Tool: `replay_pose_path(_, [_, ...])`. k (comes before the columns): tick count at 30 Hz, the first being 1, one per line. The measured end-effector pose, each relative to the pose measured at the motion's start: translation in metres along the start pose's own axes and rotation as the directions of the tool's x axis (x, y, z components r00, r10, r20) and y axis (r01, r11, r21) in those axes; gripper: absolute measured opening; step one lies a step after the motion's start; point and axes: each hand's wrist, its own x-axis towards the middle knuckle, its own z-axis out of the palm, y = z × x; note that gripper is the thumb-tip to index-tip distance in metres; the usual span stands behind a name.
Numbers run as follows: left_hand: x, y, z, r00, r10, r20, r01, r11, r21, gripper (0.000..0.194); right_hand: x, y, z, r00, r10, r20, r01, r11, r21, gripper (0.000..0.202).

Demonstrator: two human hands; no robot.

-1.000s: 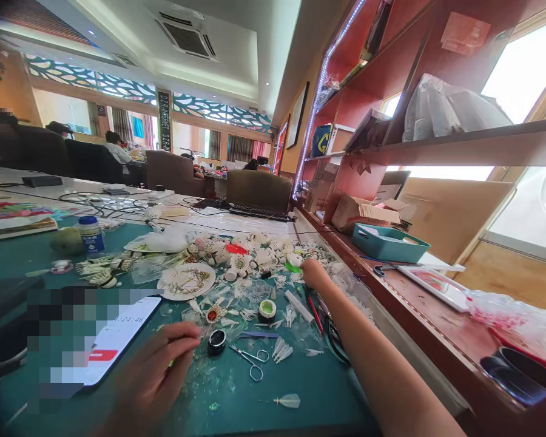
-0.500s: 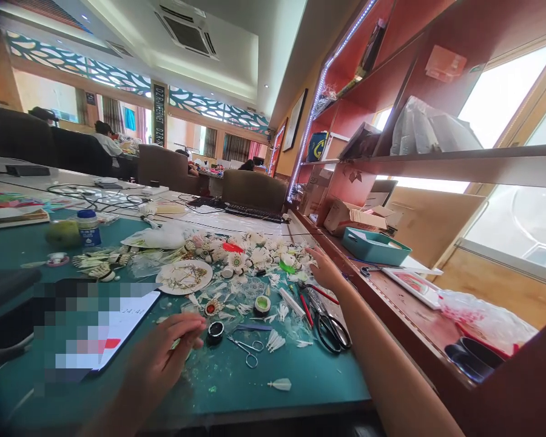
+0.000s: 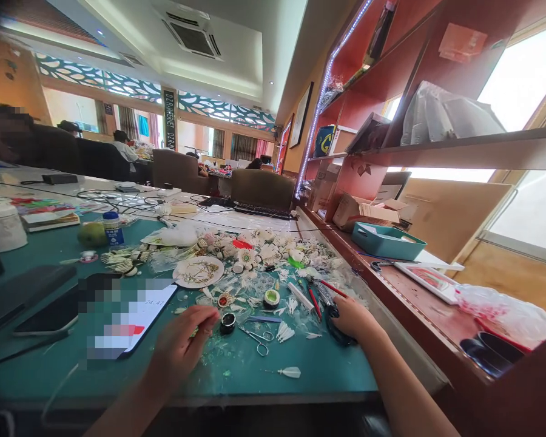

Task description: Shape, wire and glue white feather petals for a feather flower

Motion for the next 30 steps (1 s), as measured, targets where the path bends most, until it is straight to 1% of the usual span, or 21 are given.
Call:
replay_pose_path(6, [-0.004, -0.009, 0.0, 0.99, -0.092, -0.106, 0.102, 0.99, 0.095, 0.022, 0.003, -0.002, 0.005, 0.997, 0.07, 0.038, -0.072, 0.995, 0.067, 0.031])
replay_pose_path(10, [-0.004, -0.01, -0.001, 0.988, -0.102, -0.12, 0.116, 0.987, 0.111, 0.021, 0.002, 0.009, -0.002, 0.995, 0.097, 0.001, -0.096, 0.981, 0.168, 0.027])
replay_pose_path(13, [-0.004, -0.008, 0.0, 0.989, -0.097, -0.109, 0.111, 0.986, 0.125, 0.018, 0.001, 0.021, -0.013, 0.988, 0.131, -0.083, -0.101, 0.951, 0.293, 0.025])
replay_pose_path(15, [-0.006, -0.008, 0.001, 0.991, -0.088, -0.097, 0.101, 0.984, 0.145, 0.017, 0.002, 0.027, -0.019, 0.974, 0.147, -0.17, -0.066, 0.911, 0.406, 0.027])
replay_pose_path(17, [-0.007, -0.009, 0.003, 0.993, -0.076, -0.087, 0.091, 0.979, 0.181, 0.015, 0.002, 0.027, -0.022, 0.944, 0.167, -0.283, 0.008, 0.849, 0.528, 0.029])
replay_pose_path(20, [-0.006, -0.016, -0.002, 0.989, -0.102, -0.106, 0.128, 0.951, 0.283, 0.016, 0.005, 0.018, -0.018, 0.874, 0.222, -0.433, 0.168, 0.698, 0.696, 0.045])
replay_pose_path(21, [-0.003, -0.02, -0.007, 0.984, -0.128, -0.123, 0.162, 0.931, 0.328, 0.017, 0.006, 0.013, -0.014, 0.855, 0.241, -0.459, 0.218, 0.636, 0.74, 0.051])
replay_pose_path(23, [0.008, -0.03, -0.023, 0.968, -0.197, -0.154, 0.245, 0.872, 0.425, 0.022, 0.008, 0.002, -0.004, 0.838, 0.271, -0.473, 0.291, 0.512, 0.808, 0.05])
replay_pose_path(25, [0.023, -0.043, -0.045, 0.95, -0.29, -0.118, 0.307, 0.789, 0.532, 0.025, 0.012, -0.008, 0.009, 0.835, 0.297, -0.463, 0.329, 0.407, 0.852, 0.037])
replay_pose_path(26, [0.033, -0.049, -0.056, 0.935, -0.348, -0.06, 0.315, 0.745, 0.587, 0.024, 0.014, -0.012, 0.016, 0.831, 0.313, -0.46, 0.345, 0.36, 0.867, 0.033])
replay_pose_path(27, [0.042, -0.056, -0.068, 0.912, -0.41, -0.007, 0.318, 0.698, 0.642, 0.025, 0.016, -0.016, 0.022, 0.824, 0.329, -0.46, 0.363, 0.317, 0.876, 0.03])
replay_pose_path(28, [0.051, -0.062, -0.078, 0.878, -0.477, 0.043, 0.317, 0.646, 0.694, 0.026, 0.018, -0.019, 0.027, 0.816, 0.343, -0.464, 0.384, 0.277, 0.881, 0.029])
replay_pose_path(30, [0.067, -0.076, -0.093, 0.788, -0.605, 0.113, 0.308, 0.547, 0.779, 0.028, 0.021, -0.022, 0.034, 0.792, 0.366, -0.489, 0.441, 0.21, 0.872, 0.031])
